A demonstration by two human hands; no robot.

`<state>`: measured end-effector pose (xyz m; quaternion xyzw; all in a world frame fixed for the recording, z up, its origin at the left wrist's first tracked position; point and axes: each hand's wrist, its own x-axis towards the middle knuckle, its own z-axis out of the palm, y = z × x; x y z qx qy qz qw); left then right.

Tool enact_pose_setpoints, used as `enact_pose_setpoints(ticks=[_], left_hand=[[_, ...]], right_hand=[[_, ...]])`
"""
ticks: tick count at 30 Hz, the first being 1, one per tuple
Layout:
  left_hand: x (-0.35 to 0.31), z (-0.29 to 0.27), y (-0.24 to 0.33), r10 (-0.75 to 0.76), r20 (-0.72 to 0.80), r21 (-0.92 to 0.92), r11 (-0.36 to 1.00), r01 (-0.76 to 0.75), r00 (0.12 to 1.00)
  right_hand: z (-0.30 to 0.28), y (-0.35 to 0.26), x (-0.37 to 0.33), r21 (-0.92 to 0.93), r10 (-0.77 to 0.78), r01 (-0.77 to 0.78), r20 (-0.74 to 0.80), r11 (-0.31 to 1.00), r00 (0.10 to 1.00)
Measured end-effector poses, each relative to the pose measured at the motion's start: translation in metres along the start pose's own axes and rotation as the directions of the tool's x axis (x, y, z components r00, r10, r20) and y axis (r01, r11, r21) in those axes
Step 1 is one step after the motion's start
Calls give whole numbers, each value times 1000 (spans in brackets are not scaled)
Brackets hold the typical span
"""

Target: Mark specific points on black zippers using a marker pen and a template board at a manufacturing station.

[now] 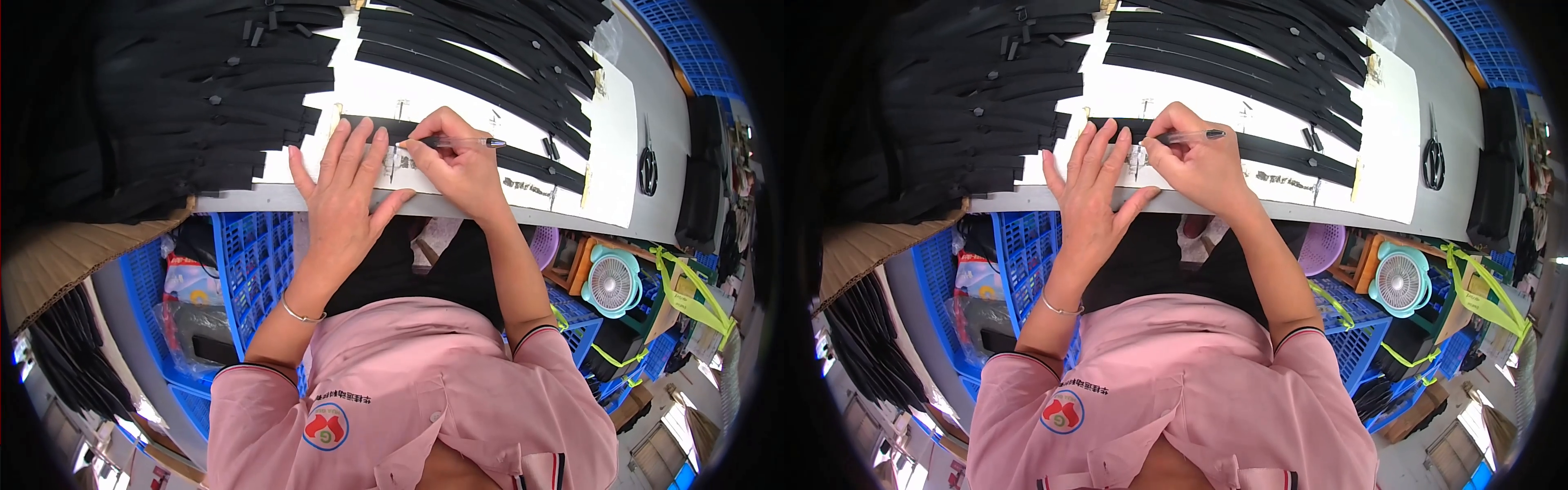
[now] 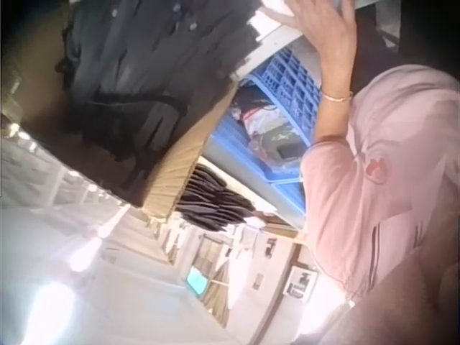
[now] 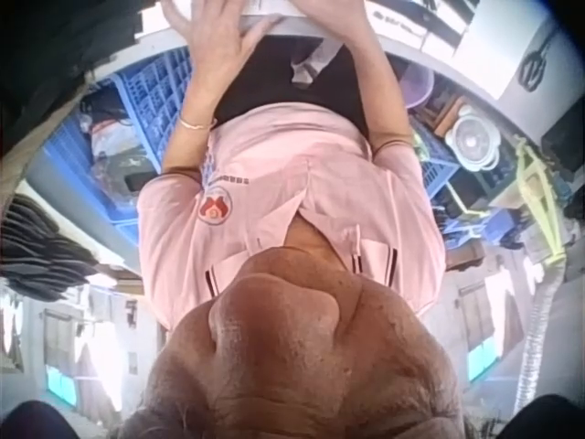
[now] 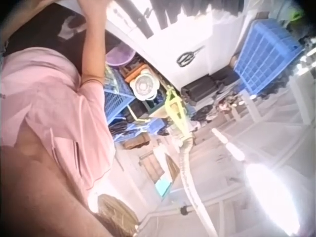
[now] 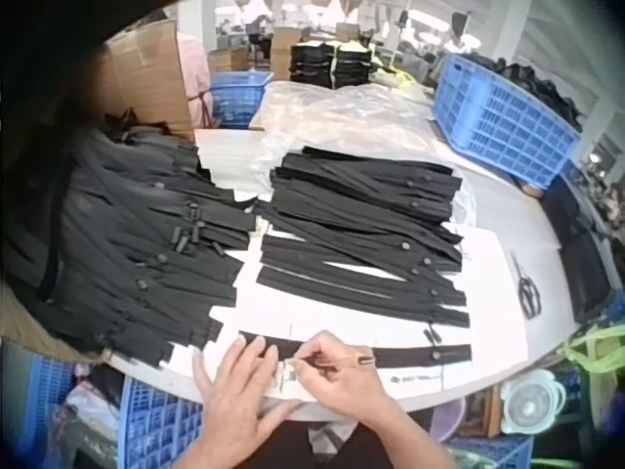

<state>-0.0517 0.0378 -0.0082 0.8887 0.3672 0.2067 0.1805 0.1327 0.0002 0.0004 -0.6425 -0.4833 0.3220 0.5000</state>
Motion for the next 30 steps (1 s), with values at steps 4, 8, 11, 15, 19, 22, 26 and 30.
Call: enact_pose_setpoints(ticks=[4, 8, 11, 15, 19, 22, 26, 30], left_hand=[[2, 2, 1, 5, -2, -3, 1000, -5, 1000], [3, -1, 4, 15, 17, 10, 1000, -16, 1000], [3, -2, 3, -10, 15, 20, 1000, 10, 1000], [1, 3, 1, 5, 15, 40, 999, -5, 1000], [1, 2, 2, 25, 8, 48, 999, -25, 1000], [1, 0, 2, 11, 35, 59, 998, -13, 999], [7, -5, 13, 30, 45, 32, 999, -31, 999], [21, 2, 41, 163, 113, -95, 984, -153, 980]], right_hand=[[-1, 1, -1, -79, -55, 54, -11, 995, 998], [-7, 1, 1, -110, -92, 97, 50, 989, 994], [-22, -3, -8, 47, 25, -26, 23, 999, 999], [-58, -1, -28, 221, 33, 26, -259, 975, 965], [-84, 13, -39, -8, 31, -37, -381, 999, 924], [-81, 23, -40, -43, 42, -62, -359, 997, 932], [-82, 19, -39, -106, 77, -117, -324, 987, 943], [-82, 22, -39, -128, 59, -102, -306, 986, 950]])
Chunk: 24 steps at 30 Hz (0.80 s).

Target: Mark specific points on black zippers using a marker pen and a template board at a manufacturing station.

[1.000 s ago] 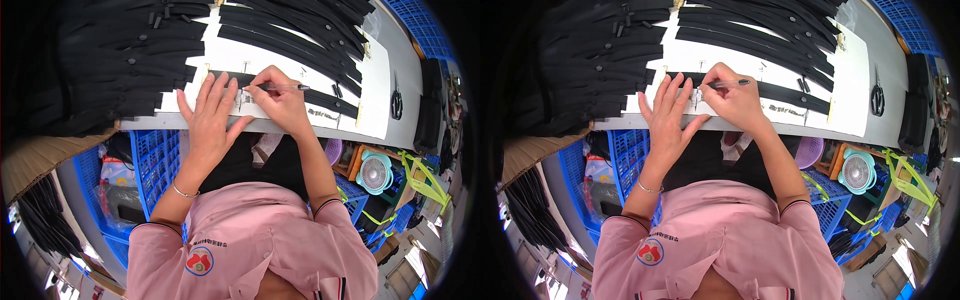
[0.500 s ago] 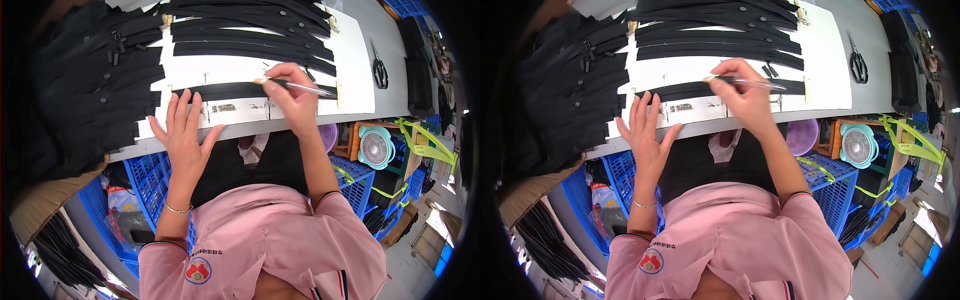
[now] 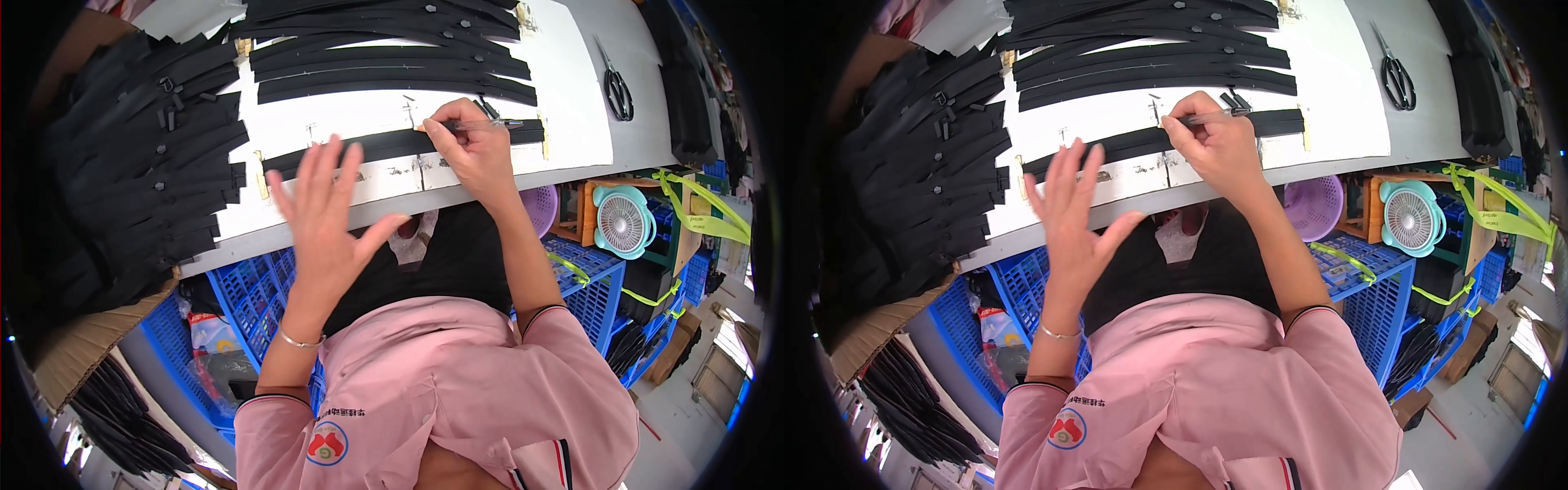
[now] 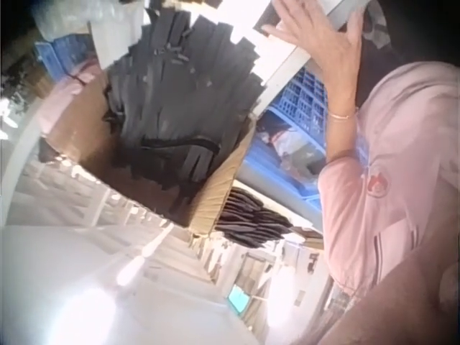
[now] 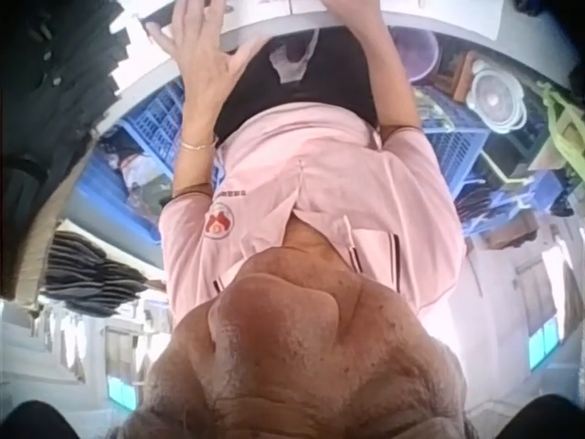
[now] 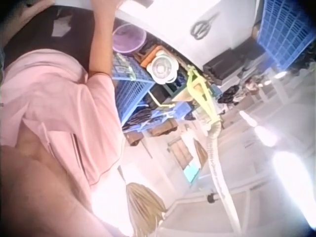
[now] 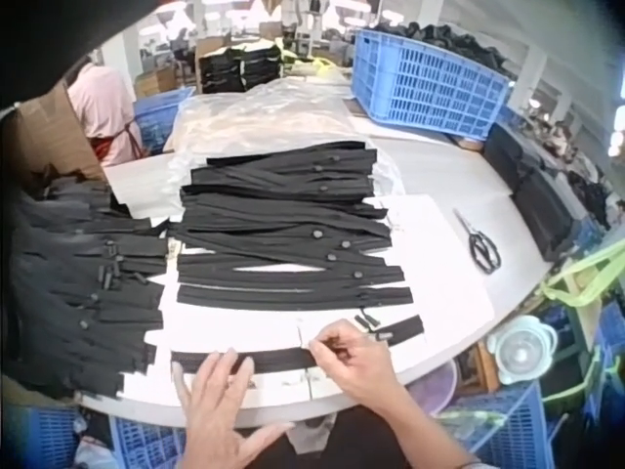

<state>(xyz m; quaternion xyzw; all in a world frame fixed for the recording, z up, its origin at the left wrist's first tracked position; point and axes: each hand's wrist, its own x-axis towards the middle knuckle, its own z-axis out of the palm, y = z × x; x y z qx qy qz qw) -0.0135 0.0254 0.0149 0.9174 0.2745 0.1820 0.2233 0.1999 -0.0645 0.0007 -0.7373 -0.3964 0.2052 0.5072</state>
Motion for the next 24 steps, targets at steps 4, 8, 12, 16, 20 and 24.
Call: enact_pose_setpoints(ticks=[4, 8, 12, 16, 20, 24], left_hand=[[16, 23, 13, 58, -1, -51, 997, -58, 998], [17, 29, 14, 52, -17, -16, 999, -52, 999], [17, 30, 14, 53, -12, -5, 999, -53, 999], [17, 30, 14, 44, -5, 2, 999, -44, 999], [18, 32, 15, 48, -11, 12, 999, -48, 999], [19, 31, 16, 56, -2, -1, 998, -56, 998]], right_hand=[[0, -2, 0, -27, -3, 3, 17, 1000, 1000], [1, 1, 0, -62, -47, 49, 28, 997, 999], [1, 4, -1, -67, -55, 54, -9, 996, 998], [-9, 5, -2, 56, -63, 57, 119, 997, 991], [-10, 5, -2, 58, -86, 79, 127, 995, 988], [-11, 5, -2, -82, -112, 123, 132, 989, 985]])
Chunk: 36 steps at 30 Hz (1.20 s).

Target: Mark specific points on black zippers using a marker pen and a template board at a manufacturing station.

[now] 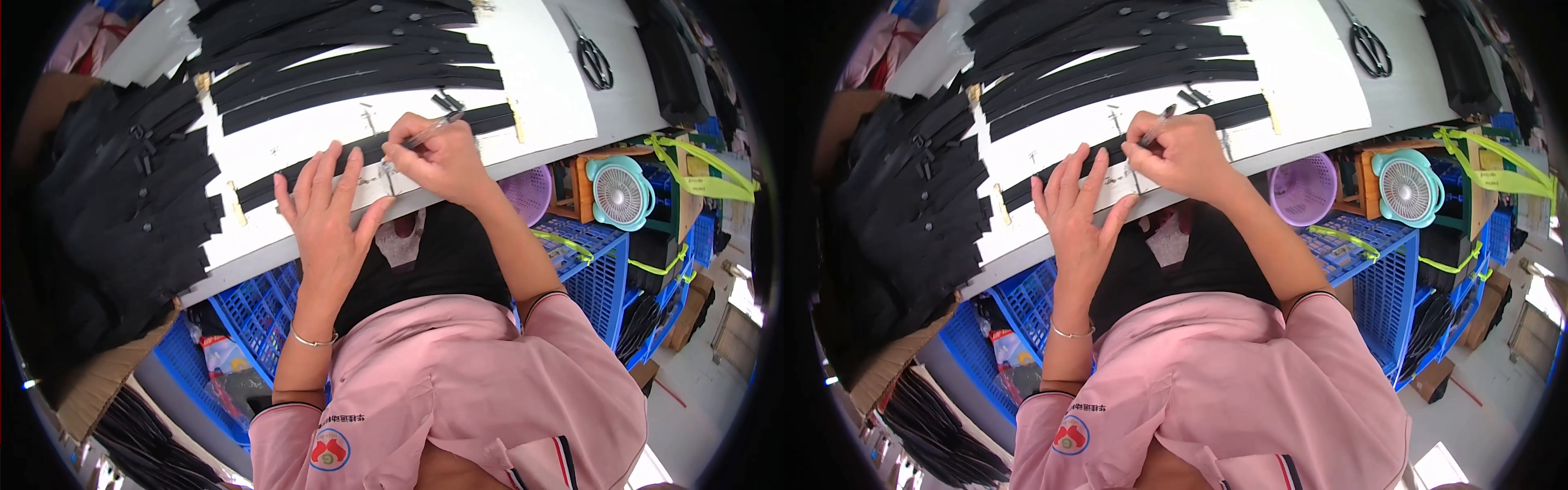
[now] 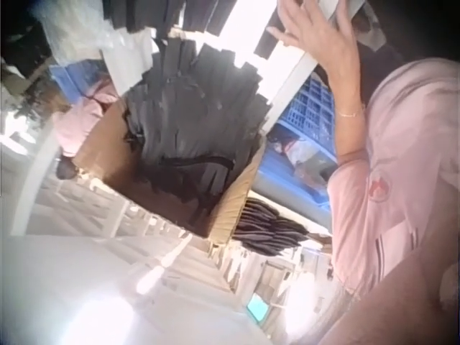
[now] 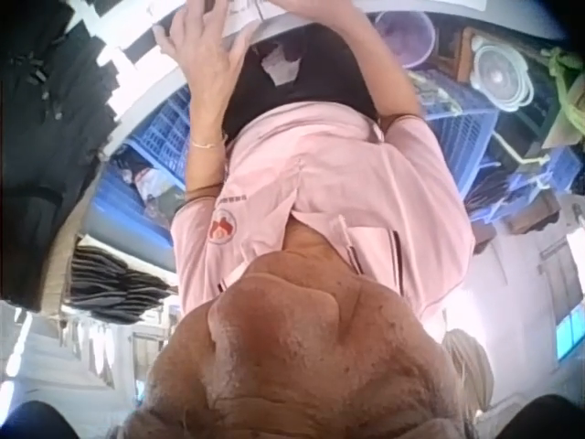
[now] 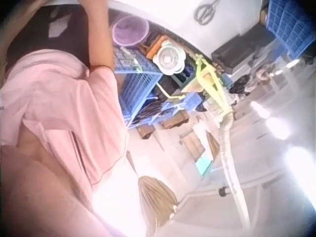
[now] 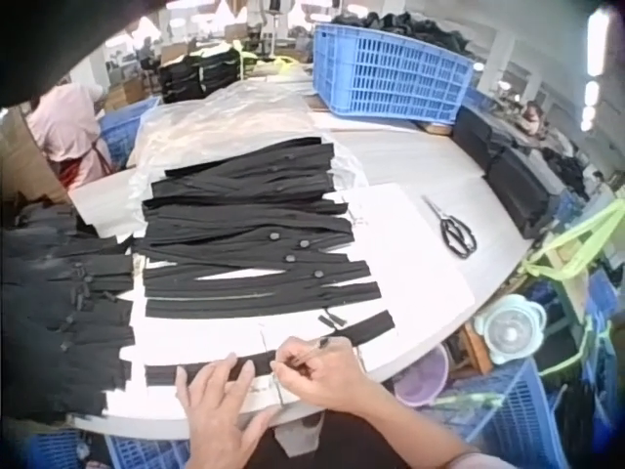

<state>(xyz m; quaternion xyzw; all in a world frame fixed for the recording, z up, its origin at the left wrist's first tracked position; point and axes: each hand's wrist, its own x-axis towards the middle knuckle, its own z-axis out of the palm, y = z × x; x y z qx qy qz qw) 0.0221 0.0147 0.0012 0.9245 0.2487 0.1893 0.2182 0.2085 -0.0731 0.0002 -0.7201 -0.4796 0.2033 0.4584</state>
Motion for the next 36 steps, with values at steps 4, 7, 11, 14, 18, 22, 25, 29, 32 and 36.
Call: enact_pose_setpoints(ticks=[4, 7, 11, 14, 18, 22, 25, 29, 32, 36], left_hand=[[-1, 0, -1, -12, 4, 22, 1000, 12, 1000], [-1, 0, 0, -22, 13, 37, 999, 21, 1000], [0, 0, 3, -15, 9, 31, 999, 14, 1000], [5, 4, 7, -24, -2, 36, 999, 25, 1000], [28, 18, 34, -4, -92, -145, 989, -9, 996], [63, 48, 59, 140, -127, -259, 951, -169, 982], [78, 68, 62, 131, -163, -284, 943, -174, 978], [81, 73, 65, 115, -192, -261, 951, -163, 975], [81, 74, 67, 120, -194, -238, 957, -165, 974], [81, 75, 68, 129, -193, -220, 960, -171, 973]], right_hand=[[-13, -4, -5, 201, 19, -25, 30, 979, 999], [-41, -1, -14, 533, 122, -8, -179, 846, 976], [-79, 29, -17, 352, 162, -49, -300, 935, 940], [-84, 44, -18, 307, 216, -129, -270, 943, 938], [-76, 47, -17, 226, 186, -126, -271, 966, 944], [-77, 41, -16, 203, 193, -141, -263, 969, 945], [-77, 39, -16, 196, 211, -166, -240, 967, 948], [-77, 44, -17, 184, 193, -154, -218, 971, 957], [-74, 43, -17, 29, 143, -140, -217, 990, 966], [-71, 47, -19, -25, 80, -90, -269, 996, 960]])
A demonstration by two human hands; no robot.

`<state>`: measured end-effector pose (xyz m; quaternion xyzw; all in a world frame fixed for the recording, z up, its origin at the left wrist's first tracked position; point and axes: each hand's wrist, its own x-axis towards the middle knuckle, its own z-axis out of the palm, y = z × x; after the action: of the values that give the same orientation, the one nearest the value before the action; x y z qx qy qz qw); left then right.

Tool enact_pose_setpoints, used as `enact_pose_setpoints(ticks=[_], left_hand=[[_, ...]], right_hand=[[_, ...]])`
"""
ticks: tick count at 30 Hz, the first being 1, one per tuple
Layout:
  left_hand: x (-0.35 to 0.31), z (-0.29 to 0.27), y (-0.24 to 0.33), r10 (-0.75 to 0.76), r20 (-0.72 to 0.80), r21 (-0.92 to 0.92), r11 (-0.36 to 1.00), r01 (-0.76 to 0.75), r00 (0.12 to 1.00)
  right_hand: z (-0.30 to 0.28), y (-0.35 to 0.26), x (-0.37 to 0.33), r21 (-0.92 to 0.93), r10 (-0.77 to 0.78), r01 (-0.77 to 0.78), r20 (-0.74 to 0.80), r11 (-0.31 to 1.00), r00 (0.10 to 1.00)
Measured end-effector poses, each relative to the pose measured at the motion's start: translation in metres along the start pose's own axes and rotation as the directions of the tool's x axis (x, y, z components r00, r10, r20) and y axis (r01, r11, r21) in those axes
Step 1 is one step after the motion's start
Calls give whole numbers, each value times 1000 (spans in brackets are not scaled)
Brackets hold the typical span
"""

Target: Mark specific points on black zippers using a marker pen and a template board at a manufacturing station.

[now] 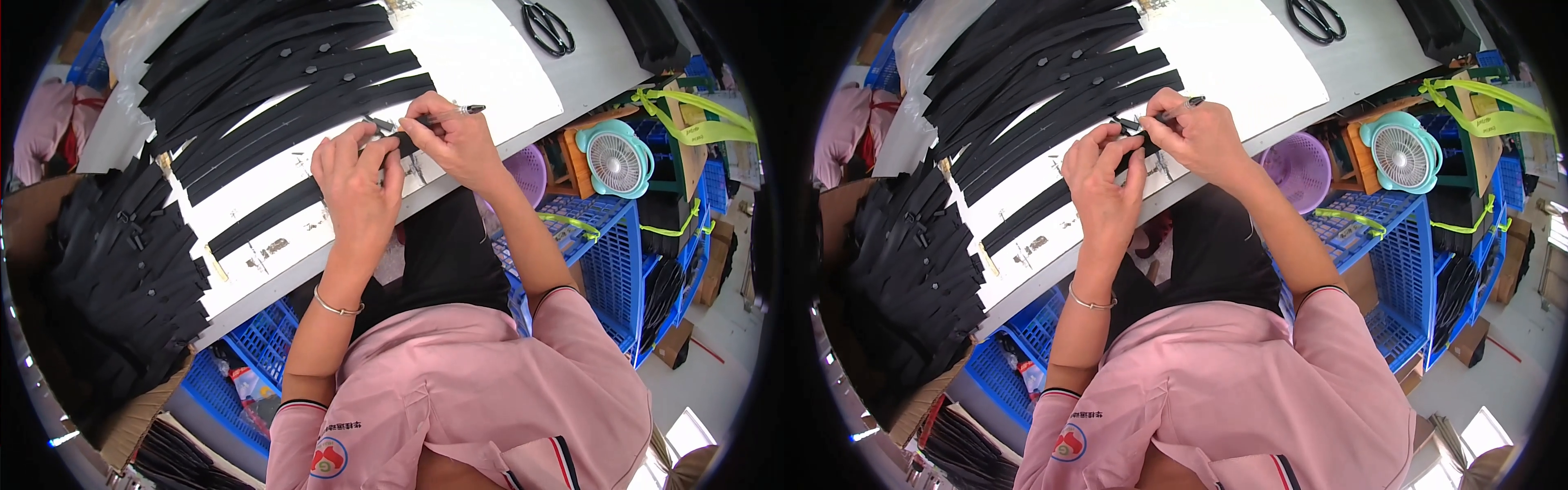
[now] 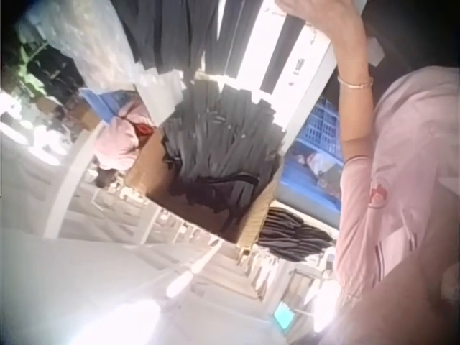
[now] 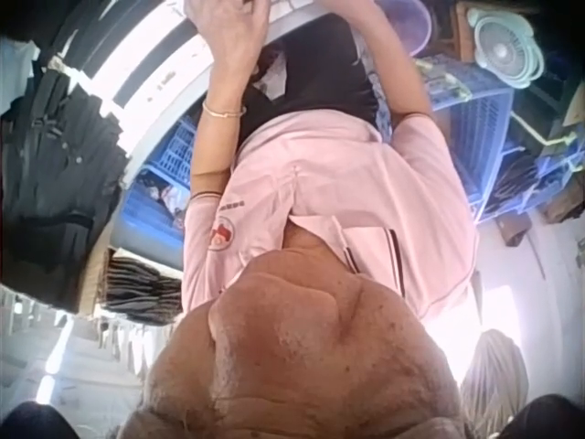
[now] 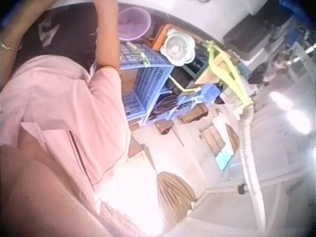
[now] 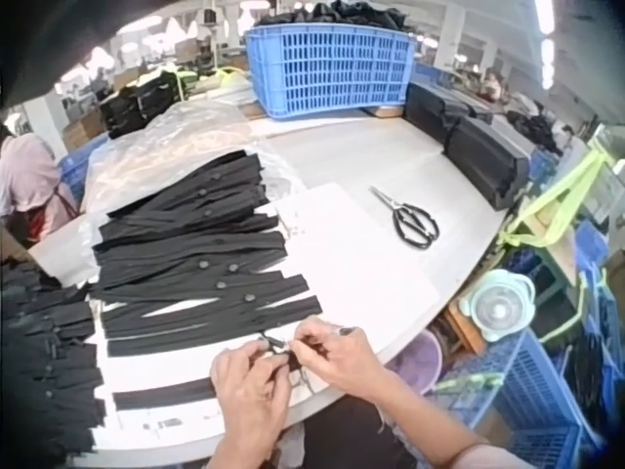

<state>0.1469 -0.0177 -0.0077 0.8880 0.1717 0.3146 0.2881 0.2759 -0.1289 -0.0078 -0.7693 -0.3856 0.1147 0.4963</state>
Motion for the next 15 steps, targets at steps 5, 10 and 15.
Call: enact_pose_setpoints(ticks=[5, 10, 15], left_hand=[[-2, 5, -1, -21, 6, -12, 1000, 21, 1000], [2, 1, -1, -15, -7, 1, 1000, 15, 1000], [3, -1, -4, -28, -3, -6, 1000, 28, 1000]], right_hand=[[-9, 6, -4, 96, 31, -39, 84, 995, 996], [-12, 4, 1, 105, -32, 18, 135, 994, 990], [-10, 0, 6, 11, -72, 71, 133, 997, 988]])
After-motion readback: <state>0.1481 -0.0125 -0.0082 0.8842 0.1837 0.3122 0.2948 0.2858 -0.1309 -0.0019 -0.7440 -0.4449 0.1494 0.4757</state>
